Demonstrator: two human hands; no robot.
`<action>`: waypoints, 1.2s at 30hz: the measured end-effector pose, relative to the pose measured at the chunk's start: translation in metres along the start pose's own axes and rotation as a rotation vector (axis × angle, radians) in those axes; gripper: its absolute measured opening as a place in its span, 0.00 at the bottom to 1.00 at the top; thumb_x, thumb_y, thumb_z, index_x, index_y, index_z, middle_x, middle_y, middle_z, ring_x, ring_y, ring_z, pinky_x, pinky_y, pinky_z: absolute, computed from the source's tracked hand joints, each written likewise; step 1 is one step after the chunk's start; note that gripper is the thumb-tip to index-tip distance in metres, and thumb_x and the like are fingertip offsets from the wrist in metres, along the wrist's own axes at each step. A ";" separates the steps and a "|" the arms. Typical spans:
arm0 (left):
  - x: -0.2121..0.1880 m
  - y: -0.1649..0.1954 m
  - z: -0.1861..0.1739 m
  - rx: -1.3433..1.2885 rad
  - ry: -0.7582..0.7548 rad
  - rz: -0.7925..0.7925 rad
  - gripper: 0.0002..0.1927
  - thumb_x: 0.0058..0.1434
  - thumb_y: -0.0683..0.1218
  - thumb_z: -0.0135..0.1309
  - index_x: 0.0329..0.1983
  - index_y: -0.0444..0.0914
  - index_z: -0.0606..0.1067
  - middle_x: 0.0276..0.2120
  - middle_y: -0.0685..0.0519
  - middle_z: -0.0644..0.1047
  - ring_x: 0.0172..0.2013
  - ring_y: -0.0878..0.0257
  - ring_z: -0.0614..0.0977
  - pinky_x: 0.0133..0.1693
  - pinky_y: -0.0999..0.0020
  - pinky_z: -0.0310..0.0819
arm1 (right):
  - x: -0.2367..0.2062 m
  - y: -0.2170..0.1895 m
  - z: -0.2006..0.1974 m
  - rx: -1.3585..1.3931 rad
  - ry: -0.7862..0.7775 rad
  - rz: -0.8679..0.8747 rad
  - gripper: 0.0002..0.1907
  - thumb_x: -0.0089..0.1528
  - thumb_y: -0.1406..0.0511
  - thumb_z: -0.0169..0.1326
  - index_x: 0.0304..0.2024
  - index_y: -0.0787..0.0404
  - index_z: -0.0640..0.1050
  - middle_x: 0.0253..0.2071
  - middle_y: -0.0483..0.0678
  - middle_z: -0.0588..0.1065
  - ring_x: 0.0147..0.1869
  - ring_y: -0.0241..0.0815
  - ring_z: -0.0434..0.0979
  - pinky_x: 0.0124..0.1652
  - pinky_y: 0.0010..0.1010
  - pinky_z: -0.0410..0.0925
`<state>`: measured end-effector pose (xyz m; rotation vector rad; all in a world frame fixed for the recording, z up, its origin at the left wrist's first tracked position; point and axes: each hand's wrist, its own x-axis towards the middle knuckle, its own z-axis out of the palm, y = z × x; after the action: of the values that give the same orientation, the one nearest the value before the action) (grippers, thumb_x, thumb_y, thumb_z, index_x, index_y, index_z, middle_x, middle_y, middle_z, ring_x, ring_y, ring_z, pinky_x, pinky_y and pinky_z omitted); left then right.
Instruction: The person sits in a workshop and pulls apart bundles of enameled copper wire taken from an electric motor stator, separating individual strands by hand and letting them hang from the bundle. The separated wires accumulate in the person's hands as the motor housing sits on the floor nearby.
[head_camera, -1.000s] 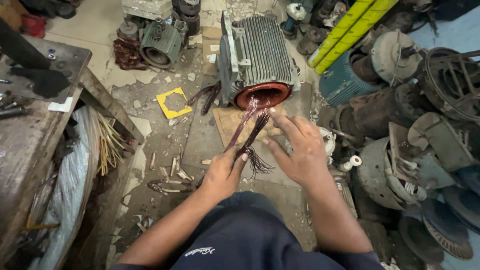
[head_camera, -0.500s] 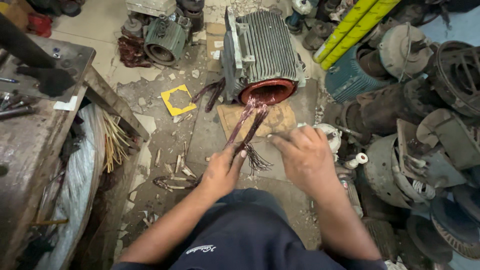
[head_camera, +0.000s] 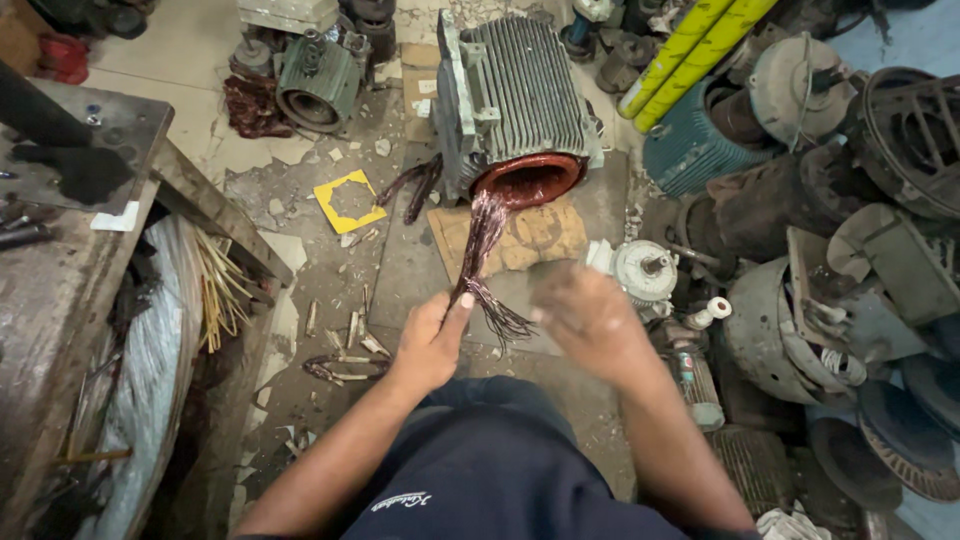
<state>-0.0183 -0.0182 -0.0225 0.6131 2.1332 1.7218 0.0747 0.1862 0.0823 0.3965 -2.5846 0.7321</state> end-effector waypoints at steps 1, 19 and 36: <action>0.000 0.001 0.001 0.001 0.001 0.031 0.18 0.72 0.53 0.48 0.36 0.33 0.73 0.19 0.46 0.70 0.21 0.57 0.70 0.28 0.59 0.68 | 0.008 0.003 -0.002 0.001 0.048 0.103 0.14 0.59 0.68 0.65 0.46 0.58 0.77 0.39 0.49 0.76 0.44 0.48 0.78 0.44 0.35 0.71; 0.000 0.025 0.004 0.053 0.021 0.144 0.14 0.69 0.48 0.49 0.50 0.34 0.75 0.25 0.39 0.77 0.29 0.40 0.82 0.32 0.52 0.73 | 0.039 -0.031 -0.009 -0.057 0.249 0.258 0.16 0.61 0.67 0.62 0.51 0.62 0.76 0.45 0.50 0.77 0.46 0.48 0.78 0.48 0.37 0.71; 0.010 -0.001 0.002 0.022 0.014 0.090 0.14 0.70 0.50 0.47 0.45 0.34 0.77 0.22 0.42 0.75 0.24 0.45 0.78 0.30 0.56 0.70 | -0.011 -0.009 0.018 -0.449 -0.324 0.192 0.18 0.54 0.69 0.57 0.48 0.54 0.82 0.34 0.46 0.78 0.42 0.47 0.75 0.42 0.43 0.64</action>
<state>-0.0261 -0.0113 -0.0237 0.7160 2.1675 1.7561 0.0814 0.1707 0.0668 0.1330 -3.0147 0.1314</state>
